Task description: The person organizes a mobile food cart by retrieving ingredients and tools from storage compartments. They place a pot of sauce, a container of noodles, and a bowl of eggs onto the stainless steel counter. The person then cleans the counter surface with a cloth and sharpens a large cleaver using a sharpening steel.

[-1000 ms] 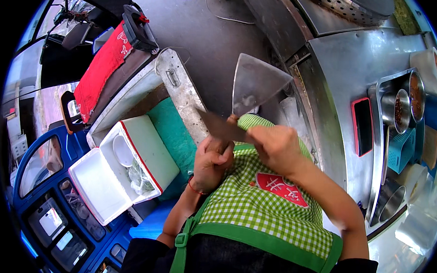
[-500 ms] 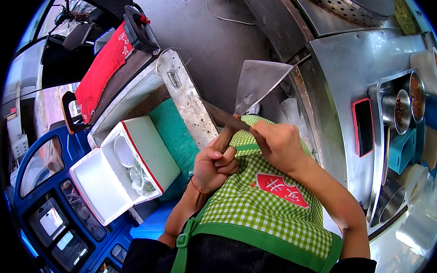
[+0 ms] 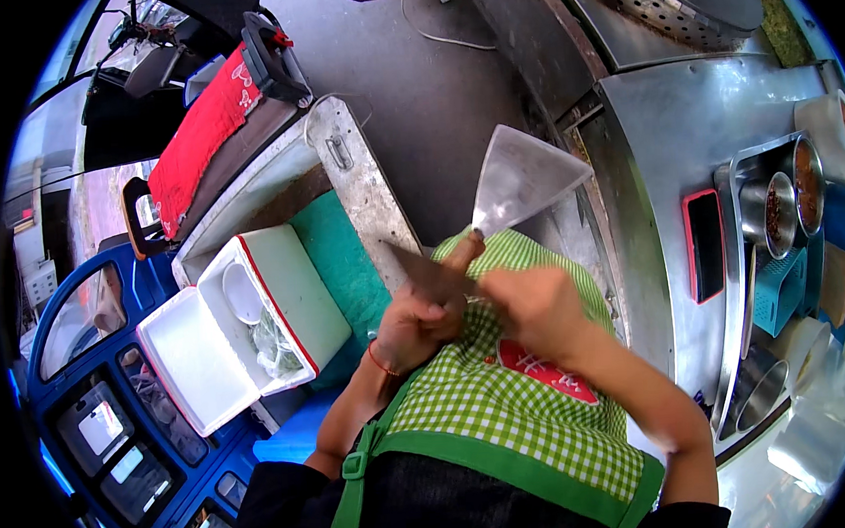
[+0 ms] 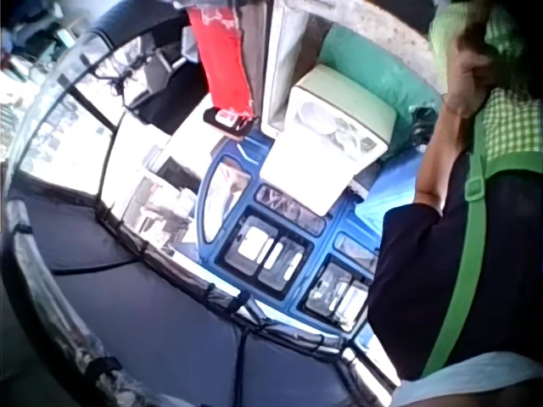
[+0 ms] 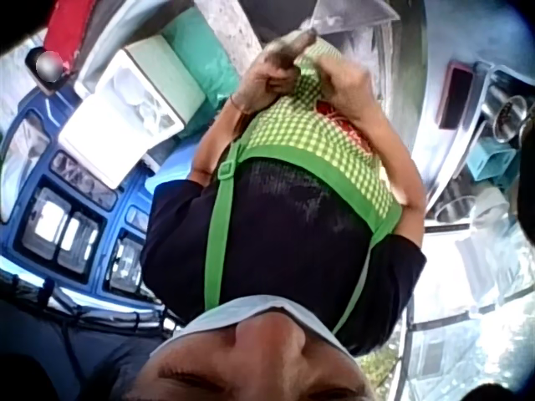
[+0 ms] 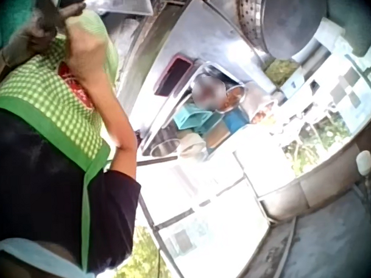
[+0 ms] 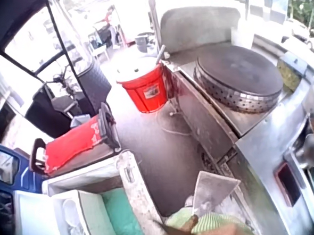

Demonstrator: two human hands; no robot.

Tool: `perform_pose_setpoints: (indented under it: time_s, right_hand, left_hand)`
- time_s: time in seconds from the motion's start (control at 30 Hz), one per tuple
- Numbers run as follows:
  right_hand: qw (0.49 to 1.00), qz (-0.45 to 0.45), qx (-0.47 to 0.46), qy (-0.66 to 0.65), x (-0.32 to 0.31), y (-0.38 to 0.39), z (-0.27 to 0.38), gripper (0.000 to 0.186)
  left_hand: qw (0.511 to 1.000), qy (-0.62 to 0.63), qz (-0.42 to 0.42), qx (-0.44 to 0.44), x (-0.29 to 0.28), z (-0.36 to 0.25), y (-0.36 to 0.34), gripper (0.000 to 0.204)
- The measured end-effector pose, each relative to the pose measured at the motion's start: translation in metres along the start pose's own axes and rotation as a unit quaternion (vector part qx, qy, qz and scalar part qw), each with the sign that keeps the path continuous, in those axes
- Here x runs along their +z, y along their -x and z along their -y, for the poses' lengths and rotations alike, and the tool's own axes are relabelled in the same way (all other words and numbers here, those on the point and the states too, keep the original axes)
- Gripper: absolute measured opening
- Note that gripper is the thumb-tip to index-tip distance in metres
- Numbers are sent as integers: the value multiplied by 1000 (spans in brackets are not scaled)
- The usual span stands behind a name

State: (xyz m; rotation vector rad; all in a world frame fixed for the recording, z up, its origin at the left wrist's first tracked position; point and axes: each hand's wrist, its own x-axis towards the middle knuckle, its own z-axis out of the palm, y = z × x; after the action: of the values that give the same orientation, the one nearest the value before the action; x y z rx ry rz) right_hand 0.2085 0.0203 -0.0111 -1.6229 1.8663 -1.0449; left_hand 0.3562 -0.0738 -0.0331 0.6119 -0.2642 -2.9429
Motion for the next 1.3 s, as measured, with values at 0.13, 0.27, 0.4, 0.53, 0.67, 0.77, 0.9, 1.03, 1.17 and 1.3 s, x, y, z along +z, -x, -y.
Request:
perform_pose_setpoints:
  time_s: [0.13, 0.27, 0.4, 0.53, 0.67, 0.77, 0.9, 1.03, 1.17, 1.3]
  right_hand:
    - [999, 26, -23, -7, -2, -3, 0, 10]
    - [997, 36, 31, -61, -1, -2, 7, 7]
    - [993, 12, 98, -71, -4, -10, -2, 8]
    - [993, 67, 24, -93, -5, -4, 16, 15]
    - [995, 61, 69, -42, -8, -10, -2, 14]
    - [998, 20, 39, -36, -6, -11, 0, 11]
    - [999, -21, 13, -36, -7, -18, -9, 6]
    - [997, -7, 58, -56, -14, -10, -11, 11]
    - [982, 1, 151, -112, -25, -15, -25, 11]
    - [835, -204, 265, -436, -29, -31, -33, 24]
  left_hand:
    - [991, -114, -72, -18, 7, 2, -4, 65]
    - [997, -55, -60, -10, 7, -2, -4, 67]
    - [994, -85, -63, -17, 8, -4, -3, 72]
    - [990, -137, -20, 18, 7, -10, -6, 78]
    - [991, -134, 14, 24, 6, -20, -8, 78]
    - [994, -112, -7, -4, 14, -22, -8, 78]
    - [992, -128, -4, 12, 11, -19, -8, 73]
    - [988, -146, -39, -8, 17, -20, 1, 79]
    - [996, -85, -10, -41, 14, -25, 0, 75]
    - [997, -60, -15, -38, 14, -21, -3, 60]
